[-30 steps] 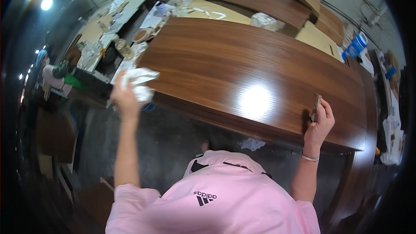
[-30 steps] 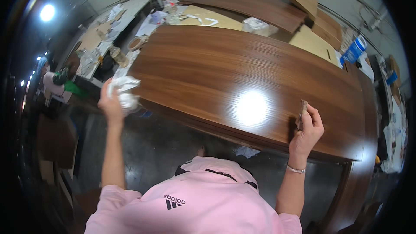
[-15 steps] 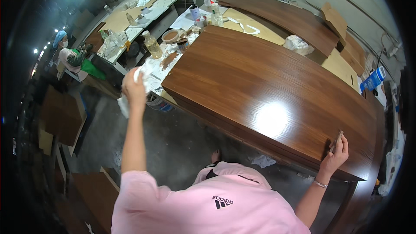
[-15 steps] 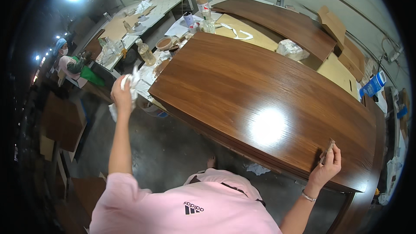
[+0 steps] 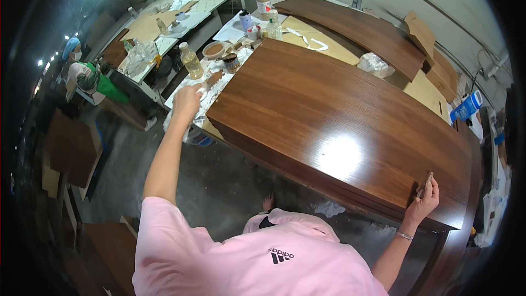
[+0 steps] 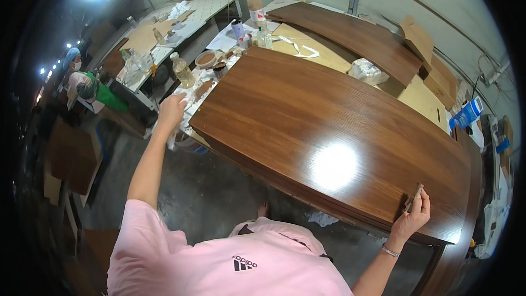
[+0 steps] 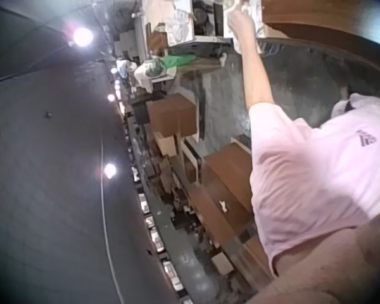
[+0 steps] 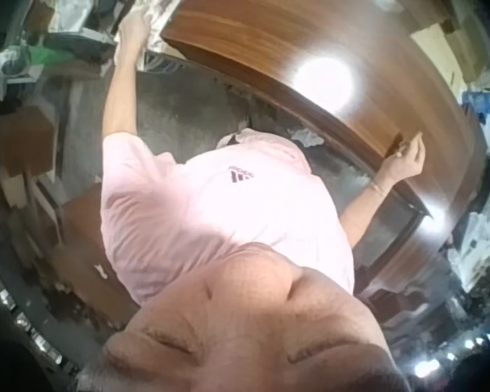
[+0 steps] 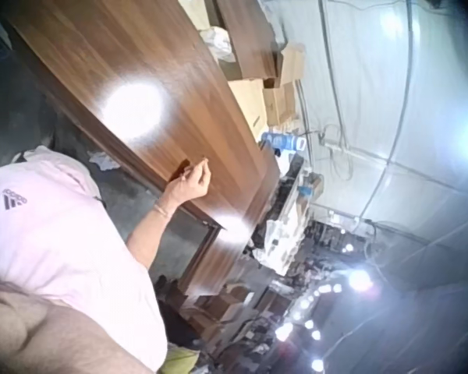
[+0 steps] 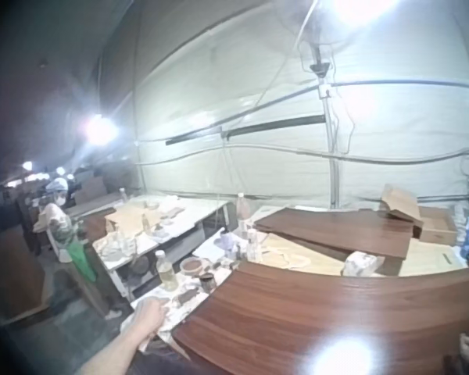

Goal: The person wipes down wooden furniture panels with a cloth and then uses a small sanding block on the edges of the panels.

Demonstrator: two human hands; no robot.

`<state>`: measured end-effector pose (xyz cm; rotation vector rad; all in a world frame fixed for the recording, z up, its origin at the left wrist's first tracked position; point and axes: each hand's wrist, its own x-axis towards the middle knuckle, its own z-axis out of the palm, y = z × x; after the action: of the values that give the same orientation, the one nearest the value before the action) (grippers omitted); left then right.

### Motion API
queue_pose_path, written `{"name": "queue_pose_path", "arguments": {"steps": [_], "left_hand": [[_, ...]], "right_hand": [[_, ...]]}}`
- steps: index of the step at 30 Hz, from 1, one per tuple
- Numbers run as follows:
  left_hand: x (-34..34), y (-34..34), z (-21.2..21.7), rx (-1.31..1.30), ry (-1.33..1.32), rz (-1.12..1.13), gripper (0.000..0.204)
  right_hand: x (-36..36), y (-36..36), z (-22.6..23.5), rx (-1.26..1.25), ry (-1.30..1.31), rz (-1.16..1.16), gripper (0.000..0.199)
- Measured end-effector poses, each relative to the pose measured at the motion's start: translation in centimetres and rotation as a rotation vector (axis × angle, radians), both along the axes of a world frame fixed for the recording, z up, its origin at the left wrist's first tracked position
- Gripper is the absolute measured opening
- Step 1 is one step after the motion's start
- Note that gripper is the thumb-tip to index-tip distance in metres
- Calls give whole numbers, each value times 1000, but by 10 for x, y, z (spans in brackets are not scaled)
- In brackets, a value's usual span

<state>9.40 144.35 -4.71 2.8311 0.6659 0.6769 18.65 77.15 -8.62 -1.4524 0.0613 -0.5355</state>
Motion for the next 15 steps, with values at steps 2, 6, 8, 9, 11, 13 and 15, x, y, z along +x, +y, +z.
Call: {"name": "queue_pose_path", "arguments": {"steps": [2,6,8,9,11,13,15], "left_hand": [[4,-26,2,77,-249,-47,30],[2,-172,6,39,-305,-571,33],[-8,-178,-4,204,-274,-723,27],[-11,-147,-15,285,-372,-695,24],[-20,-70,-16,156,-366,-389,14],[-36,-32,-6,98,-175,-115,8],[-38,-67,-16,145,-274,-169,15]], "right_hand": [[-1,3,-4,1,9,-7,18],[-4,-1,0,-27,16,-15,19],[-1,-2,-1,-15,17,-30,18],[-2,-4,0,-19,18,-18,18],[-5,-4,-1,-23,27,-7,18],[-1,0,-3,0,-2,-41,19],[0,1,0,0,28,-36,20]]}}
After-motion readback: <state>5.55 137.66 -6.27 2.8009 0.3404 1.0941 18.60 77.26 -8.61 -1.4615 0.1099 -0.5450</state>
